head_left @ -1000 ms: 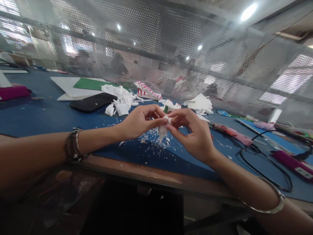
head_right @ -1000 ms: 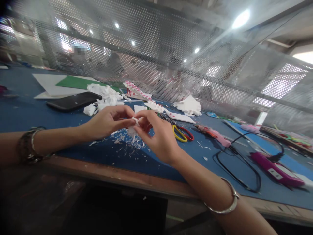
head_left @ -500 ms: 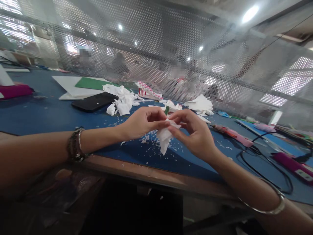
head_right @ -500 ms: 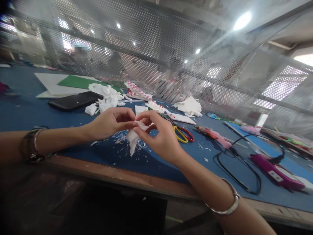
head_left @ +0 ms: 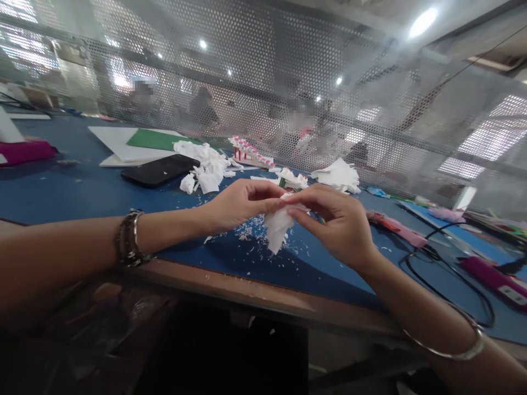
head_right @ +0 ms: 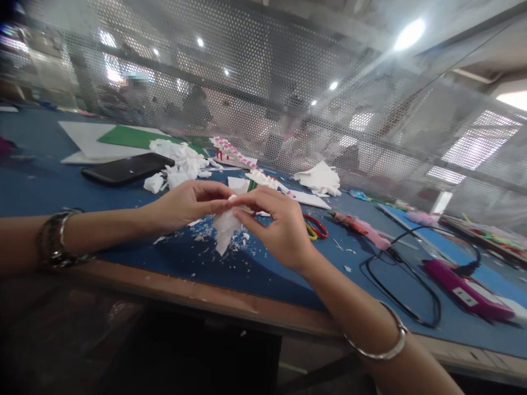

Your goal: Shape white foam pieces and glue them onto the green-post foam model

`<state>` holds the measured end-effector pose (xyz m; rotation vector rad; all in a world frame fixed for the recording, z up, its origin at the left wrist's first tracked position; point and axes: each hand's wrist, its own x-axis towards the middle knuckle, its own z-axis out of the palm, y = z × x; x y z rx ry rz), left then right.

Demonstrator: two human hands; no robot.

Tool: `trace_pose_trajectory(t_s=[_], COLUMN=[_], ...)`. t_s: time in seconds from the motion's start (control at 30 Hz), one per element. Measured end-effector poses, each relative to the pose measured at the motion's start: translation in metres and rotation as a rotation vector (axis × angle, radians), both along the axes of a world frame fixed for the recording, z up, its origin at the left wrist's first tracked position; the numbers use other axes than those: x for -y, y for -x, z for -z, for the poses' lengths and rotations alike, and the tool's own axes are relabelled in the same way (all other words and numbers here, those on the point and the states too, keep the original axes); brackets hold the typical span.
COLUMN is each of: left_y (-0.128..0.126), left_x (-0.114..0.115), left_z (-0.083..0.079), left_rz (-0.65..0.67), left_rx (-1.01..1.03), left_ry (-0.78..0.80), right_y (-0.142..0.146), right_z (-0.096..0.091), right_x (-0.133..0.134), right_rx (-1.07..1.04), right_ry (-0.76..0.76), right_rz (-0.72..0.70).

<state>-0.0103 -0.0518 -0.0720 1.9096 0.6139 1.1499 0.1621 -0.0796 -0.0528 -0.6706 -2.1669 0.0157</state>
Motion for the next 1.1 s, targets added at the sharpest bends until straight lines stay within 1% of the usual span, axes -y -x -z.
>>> trace_pose_trajectory(t_s=[0.23, 0.37, 0.43, 0.5, 0.63, 0.73, 0.8, 0.9, 1.0, 1.1], left_y=[0.0013, 0.0002, -0.0003, -0.0003, 0.0002, -0.0001, -0.0003, 0.0001, 0.001, 0.001], left_x=[-0.0006, -0.0014, -0.0019, -0.0023, -0.0023, -0.0017, -0.0016, -0.0022, -0.0024, -0.0016], left_z=[0.0014, 0.0012, 0.0012, 0.0017, 0.0034, 0.0043, 0.0047, 0.0049, 0.0049, 0.0048], left_rz=[0.001, -0.028, -0.038, -0.036, -0.027, -0.015, -0.007, -0.006, 0.003, 0.021], left_rx=[-0.076, -0.118, -0.129, -0.139, -0.166, -0.171, -0.172, -0.152, -0.125, -0.108], left_ry=[0.028, 0.02, 0.009, -0.01, -0.07, -0.092, -0.088, -0.082, -0.064, -0.061], right_y=[-0.0041, -0.0031, -0.0019, -0.0007, 0.001, 0.0009, -0.0004, -0.0037, -0.0063, -0.0061], right_z=[-0.0011, 0.0003, 0.0004, 0.0001, -0.0008, -0.0017, -0.0027, -0.0051, -0.0072, -0.0072], right_x=[-0.0013, 0.0017, 0.004, 0.0053, 0.004, 0.0016, 0.0002, -0.0012, -0.0011, -0.0004], right_rx=[0.279, 0.448, 0.511, 0.537, 0.553, 0.529, 0.491, 0.401, 0.341, 0.3], right_ry=[-0.362, -0.579, -0.664, -0.71, -0.668, -0.625, -0.553, -0.367, -0.209, -0.182], right_rz=[0.057, 0.137, 0.178, 0.206, 0.238, 0.21, 0.167, 0.097, 0.082, 0.083])
